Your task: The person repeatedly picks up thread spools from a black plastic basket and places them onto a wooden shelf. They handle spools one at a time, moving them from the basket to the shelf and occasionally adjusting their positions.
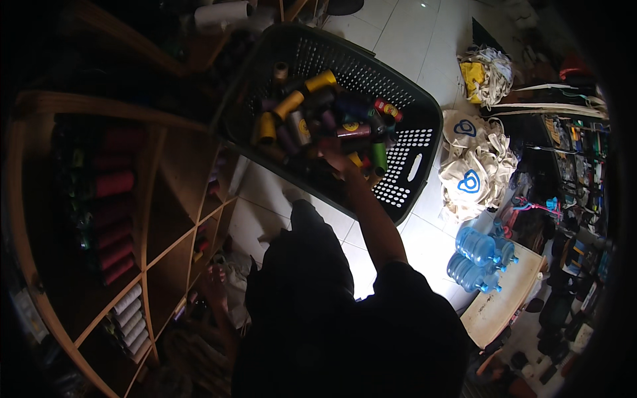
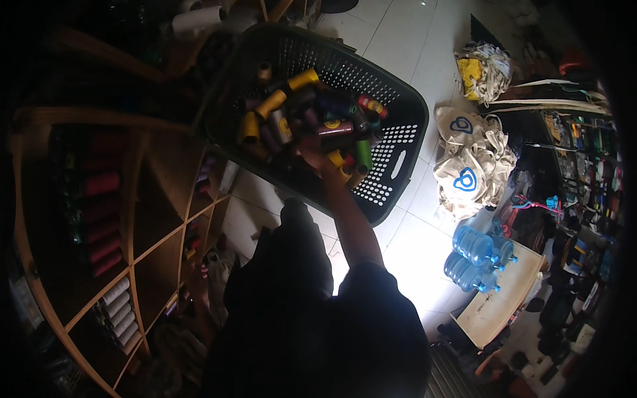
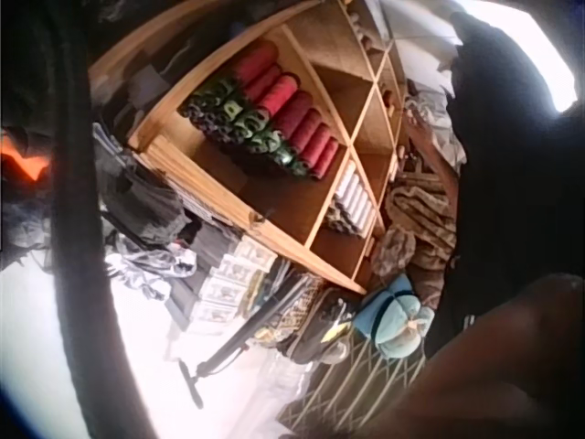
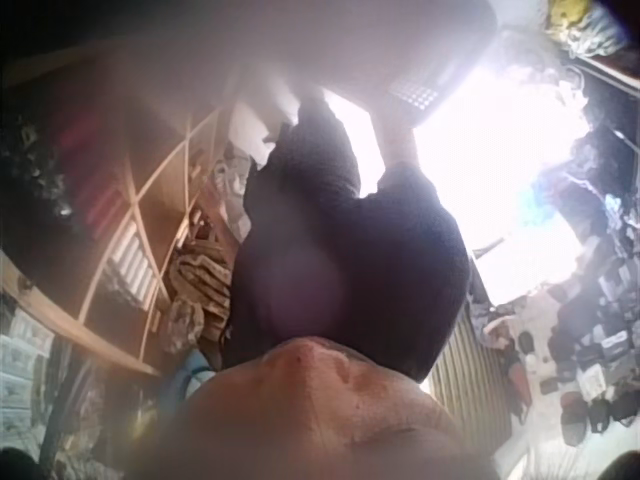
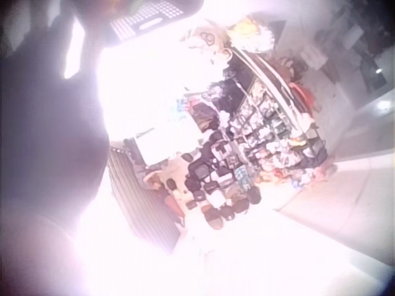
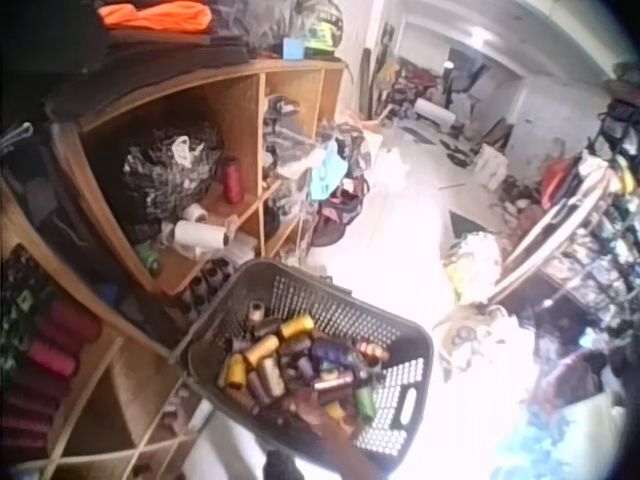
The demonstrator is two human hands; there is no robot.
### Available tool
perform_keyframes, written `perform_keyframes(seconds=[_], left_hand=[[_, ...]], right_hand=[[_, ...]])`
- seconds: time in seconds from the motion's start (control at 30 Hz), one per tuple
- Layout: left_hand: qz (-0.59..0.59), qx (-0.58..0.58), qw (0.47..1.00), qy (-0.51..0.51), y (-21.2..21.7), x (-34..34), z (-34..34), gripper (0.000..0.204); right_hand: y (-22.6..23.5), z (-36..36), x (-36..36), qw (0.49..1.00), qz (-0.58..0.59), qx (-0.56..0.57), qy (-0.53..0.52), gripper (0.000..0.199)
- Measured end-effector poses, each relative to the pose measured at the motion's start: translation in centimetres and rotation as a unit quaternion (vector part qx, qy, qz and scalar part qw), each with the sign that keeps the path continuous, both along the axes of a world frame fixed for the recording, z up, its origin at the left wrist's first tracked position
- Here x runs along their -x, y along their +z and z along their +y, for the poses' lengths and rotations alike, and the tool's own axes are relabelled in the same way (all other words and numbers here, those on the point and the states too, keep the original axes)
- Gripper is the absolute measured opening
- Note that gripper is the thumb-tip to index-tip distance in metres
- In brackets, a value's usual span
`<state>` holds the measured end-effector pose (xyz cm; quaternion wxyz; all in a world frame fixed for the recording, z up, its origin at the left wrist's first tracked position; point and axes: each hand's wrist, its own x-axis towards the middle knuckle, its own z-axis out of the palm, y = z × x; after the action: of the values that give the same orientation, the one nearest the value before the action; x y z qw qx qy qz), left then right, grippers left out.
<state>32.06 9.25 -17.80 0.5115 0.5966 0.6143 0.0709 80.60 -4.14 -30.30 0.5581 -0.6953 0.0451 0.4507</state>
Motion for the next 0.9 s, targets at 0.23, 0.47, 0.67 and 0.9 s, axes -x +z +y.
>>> perform_keyframes(seconds=[0.23, 0.47, 0.67, 0.9], left_hand=[[-0.114, 0.015, 0.981, -0.158, 8.0, -14.3, 2.3, 0.033], [-0.269, 0.153, 0.929, -0.204, 9.9, -23.7, -1.4, 0.053], [-0.217, 0.128, 0.963, -0.09, 6.5, -20.5, -0.6, 0.061], [-0.214, 0.075, 0.973, -0.029, 6.9, -17.3, 0.7, 0.06]], right_hand=[[15.3, -4.9, 4.4, 0.991, -0.058, -0.084, 0.087, 0.081], [22.5, -0.9, 10.5, 0.931, -0.128, -0.2, 0.278, 0.077], [20.9, -2.1, 10.6, 0.929, -0.196, -0.188, 0.251, 0.069], [14.3, -3.1, 6.9, 0.972, -0.172, -0.003, 0.159, 0.04]])
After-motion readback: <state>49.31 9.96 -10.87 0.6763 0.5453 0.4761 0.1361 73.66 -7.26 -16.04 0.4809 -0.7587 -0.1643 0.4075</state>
